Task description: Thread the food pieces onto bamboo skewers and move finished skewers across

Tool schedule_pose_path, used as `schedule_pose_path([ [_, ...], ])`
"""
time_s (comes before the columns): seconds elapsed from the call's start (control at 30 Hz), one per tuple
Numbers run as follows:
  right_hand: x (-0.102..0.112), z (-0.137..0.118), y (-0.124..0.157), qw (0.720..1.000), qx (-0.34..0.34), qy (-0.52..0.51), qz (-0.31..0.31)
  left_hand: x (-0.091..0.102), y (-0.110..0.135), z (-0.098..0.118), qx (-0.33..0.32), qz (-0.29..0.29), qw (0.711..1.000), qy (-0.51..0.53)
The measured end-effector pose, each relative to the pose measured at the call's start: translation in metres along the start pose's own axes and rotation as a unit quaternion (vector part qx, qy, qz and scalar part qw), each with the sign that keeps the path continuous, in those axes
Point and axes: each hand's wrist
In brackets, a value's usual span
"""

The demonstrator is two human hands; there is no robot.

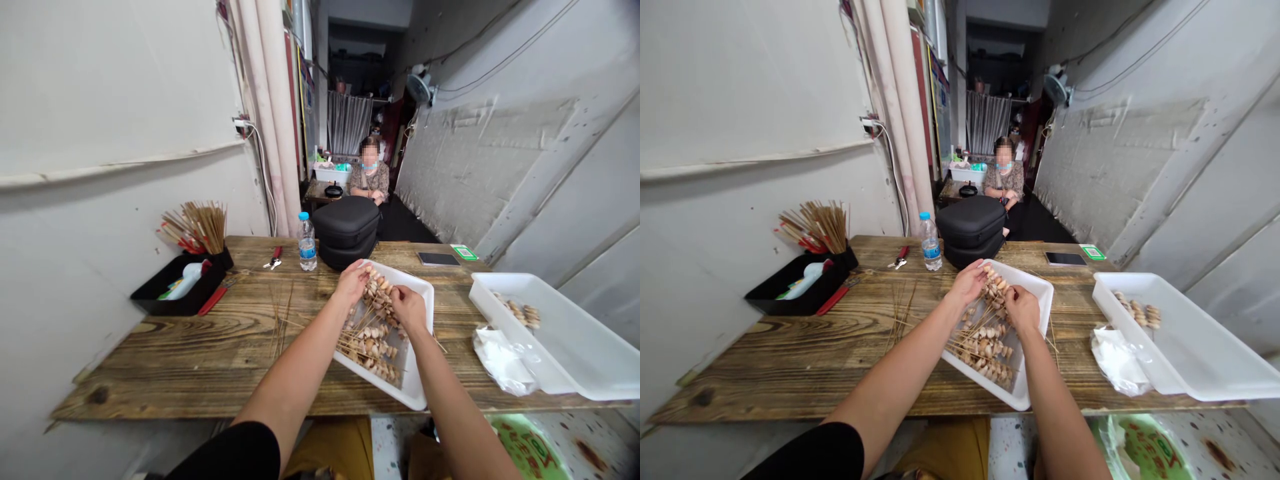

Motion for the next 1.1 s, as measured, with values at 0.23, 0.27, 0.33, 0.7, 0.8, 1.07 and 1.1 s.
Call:
schedule_pose_path([
  [0.23, -0.0005, 0.0013, 0.0, 1.0, 0.017, -0.012, 0.003, -0.0013, 0.0037, 0.0033, 0.006, -0.018, 1.0, 0.015],
  [0.27, -0.0005, 0.0013, 0.0, 1.0, 0.016, -0.012, 0.001, -0.0013, 0.0041, 0.0033, 0.004, -0.019, 1.0, 0.014],
  [0.33, -0.0003, 0.0012, 0.0, 1.0, 0.014, -0.011, -0.002, -0.0015, 0.0048, 0.0034, 0.001, -0.021, 1.0, 0.012],
  [0.7, 0.0001, 0.0011, 0.0003, 1.0, 0.013, -0.014, -0.005, -0.0024, 0.0073, 0.0037, -0.02, -0.028, 0.999, -0.012],
  [0.8, 0.0004, 0.0004, 0.0003, 1.0, 0.007, -0.013, -0.002, -0.0014, 0.0064, 0.0018, -0.032, -0.028, 0.999, -0.016],
  [1.07, 0.0017, -0.0016, 0.0006, 1.0, -0.004, 0.002, 0.015, 0.0005, 0.0047, -0.0014, -0.003, -0.042, 0.998, -0.035],
  [1.1, 0.0019, -0.0015, 0.0006, 1.0, -0.003, 0.004, 0.016, 0.0007, 0.0048, -0.0016, 0.001, -0.049, 0.998, -0.031],
])
Point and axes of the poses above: each hand's wrist, its own y-axis away from the middle knuckle, its own x-axis out of the back of the hand, z = x × y, and after that the axes turned 13 degrees about -y, right-handed
